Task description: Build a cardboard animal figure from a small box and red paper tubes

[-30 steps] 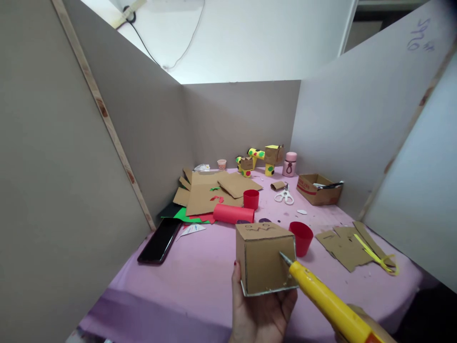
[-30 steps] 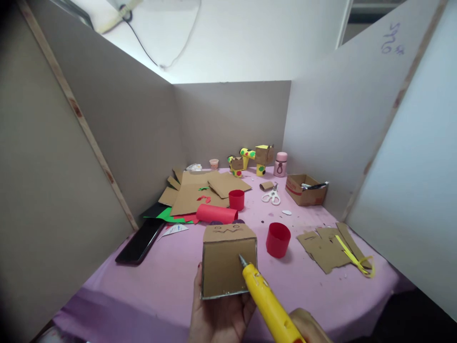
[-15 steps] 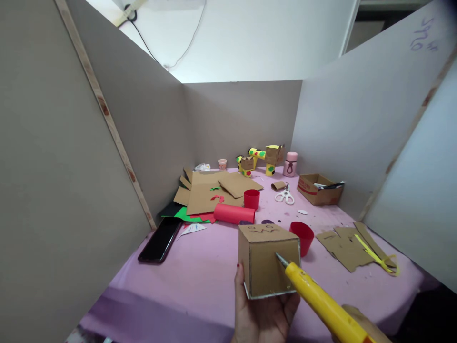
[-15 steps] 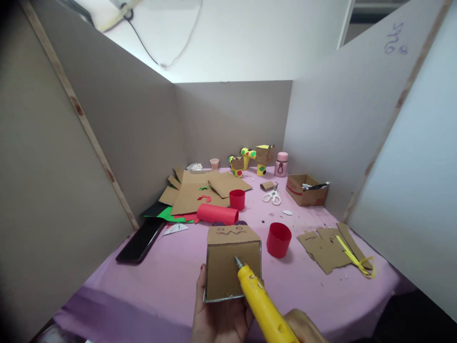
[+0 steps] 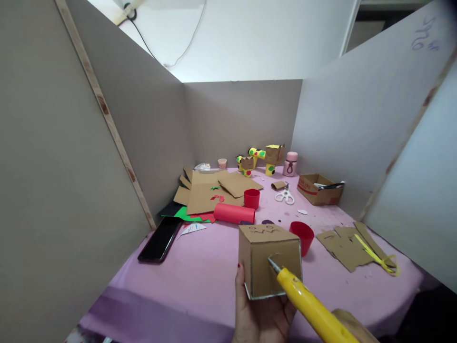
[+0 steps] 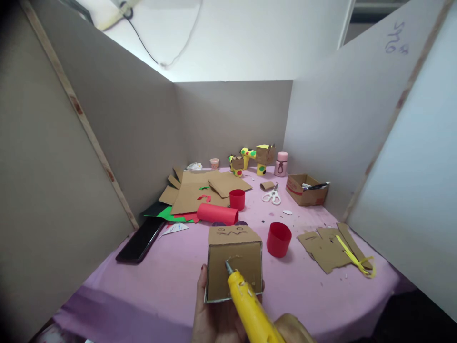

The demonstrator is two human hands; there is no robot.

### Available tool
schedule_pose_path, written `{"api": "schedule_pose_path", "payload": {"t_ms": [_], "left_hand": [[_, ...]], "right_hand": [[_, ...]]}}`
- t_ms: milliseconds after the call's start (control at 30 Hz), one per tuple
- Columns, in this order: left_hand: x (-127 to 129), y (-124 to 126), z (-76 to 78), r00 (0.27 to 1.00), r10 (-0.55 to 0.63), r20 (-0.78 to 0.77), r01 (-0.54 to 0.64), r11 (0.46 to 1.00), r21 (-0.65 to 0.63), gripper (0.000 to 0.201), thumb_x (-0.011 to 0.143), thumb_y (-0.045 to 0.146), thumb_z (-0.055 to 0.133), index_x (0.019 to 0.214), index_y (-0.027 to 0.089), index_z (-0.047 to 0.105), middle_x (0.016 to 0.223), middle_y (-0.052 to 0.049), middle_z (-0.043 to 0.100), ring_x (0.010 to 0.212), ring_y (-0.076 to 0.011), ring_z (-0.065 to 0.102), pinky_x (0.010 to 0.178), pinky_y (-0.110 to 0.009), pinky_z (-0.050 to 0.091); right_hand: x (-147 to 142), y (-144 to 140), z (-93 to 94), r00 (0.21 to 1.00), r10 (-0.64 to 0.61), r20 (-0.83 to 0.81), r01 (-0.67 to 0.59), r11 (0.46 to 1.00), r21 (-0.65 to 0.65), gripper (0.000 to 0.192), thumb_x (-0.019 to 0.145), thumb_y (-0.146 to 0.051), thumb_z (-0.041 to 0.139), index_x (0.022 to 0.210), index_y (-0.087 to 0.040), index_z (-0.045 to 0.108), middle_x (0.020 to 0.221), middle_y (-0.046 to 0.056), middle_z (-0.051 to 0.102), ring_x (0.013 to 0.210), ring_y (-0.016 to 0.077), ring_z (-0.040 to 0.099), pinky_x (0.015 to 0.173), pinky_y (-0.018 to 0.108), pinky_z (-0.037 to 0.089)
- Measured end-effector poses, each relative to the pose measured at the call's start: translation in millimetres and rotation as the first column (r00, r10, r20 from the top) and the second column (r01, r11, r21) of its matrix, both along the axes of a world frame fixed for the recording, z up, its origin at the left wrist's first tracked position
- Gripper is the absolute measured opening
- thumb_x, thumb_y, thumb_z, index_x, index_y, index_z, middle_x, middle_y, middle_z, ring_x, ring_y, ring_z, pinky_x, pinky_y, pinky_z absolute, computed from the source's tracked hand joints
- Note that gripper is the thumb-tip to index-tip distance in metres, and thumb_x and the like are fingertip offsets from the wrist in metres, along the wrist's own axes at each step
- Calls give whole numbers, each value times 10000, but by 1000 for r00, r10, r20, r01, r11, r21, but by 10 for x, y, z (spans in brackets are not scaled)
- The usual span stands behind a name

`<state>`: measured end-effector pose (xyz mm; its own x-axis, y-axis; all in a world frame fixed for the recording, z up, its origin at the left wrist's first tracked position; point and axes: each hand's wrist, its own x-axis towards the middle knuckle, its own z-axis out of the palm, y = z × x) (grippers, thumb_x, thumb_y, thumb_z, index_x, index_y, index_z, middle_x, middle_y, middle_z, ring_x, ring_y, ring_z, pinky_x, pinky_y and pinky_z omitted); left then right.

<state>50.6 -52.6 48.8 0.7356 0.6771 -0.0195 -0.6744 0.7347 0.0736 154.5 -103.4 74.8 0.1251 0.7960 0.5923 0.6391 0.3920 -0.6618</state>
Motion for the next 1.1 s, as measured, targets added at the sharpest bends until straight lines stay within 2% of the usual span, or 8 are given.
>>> {"api": "schedule_pose_path", "payload": {"t_ms": [67,133,300,467,600,733,967,1100], "left_hand": [[-3,3,-5,1000,-4,17,4,1000,13,634,726,596,586,1140,118,630,1111,-131,679,983,-241,618,939,-365,392],[-7,4,-8,999,-13,35,12,999,34,618,751,595,556,1148,126,626,1118,-119,679,986,-238,616,955,-375,381],[-25,1,-11,998,-29,51,25,997,73,586,790,593,503,1133,137,637,1112,-98,686,1033,-239,599,978,-374,362],[-28,-7,17,1000,-16,3,16,998,65,576,759,596,550,1099,142,657,1068,-88,702,1004,-245,604,961,-398,377],[-21,-8,36,999,-3,-47,5,999,36,605,709,612,599,1069,131,671,993,-88,720,953,-254,615,935,-410,400],[-40,-2,30,995,-1,-98,2,1000,14,624,681,618,624,1102,157,653,1048,-102,692,984,-282,606,911,-426,409],[-50,0,15,995,2,-96,-2,1000,8,615,714,620,587,1116,157,639,1062,-117,680,1021,-294,593,920,-437,400],[-26,-9,15,998,-2,-56,3,1000,27,636,737,624,553,1132,131,628,1055,-112,692,1065,-289,571,934,-420,400]], "right_hand": [[-87,150,-67,996,81,-43,-77,993,92,550,880,-45,342,1258,-396,533,971,-19,710,845,179,697,543,234,570],[-118,209,-90,992,105,-71,-97,990,106,545,864,-58,378,1260,-399,530,940,-27,714,842,197,700,553,252,586],[-46,130,0,994,78,-78,-74,996,54,485,781,-110,528,1156,-408,608,881,-54,713,779,232,710,487,247,581],[-54,96,98,996,51,-66,-50,999,21,401,769,-149,528,1071,-378,658,828,-50,705,723,222,712,392,205,533],[-88,86,149,998,27,-52,-27,1000,5,403,730,-112,542,1010,-368,678,774,-41,695,654,211,704,329,179,486],[-93,73,169,999,6,-43,-6,1000,-3,418,718,-83,526,978,-368,685,670,-51,665,595,192,693,299,160,455],[-97,54,113,999,-12,-38,12,1000,4,409,740,-107,521,1014,-368,679,624,-53,654,563,192,686,307,182,458],[-146,109,-18,999,-4,-40,5,1000,18,336,829,-160,468,1007,-325,700,773,-28,702,560,170,685,360,201,484]]}}
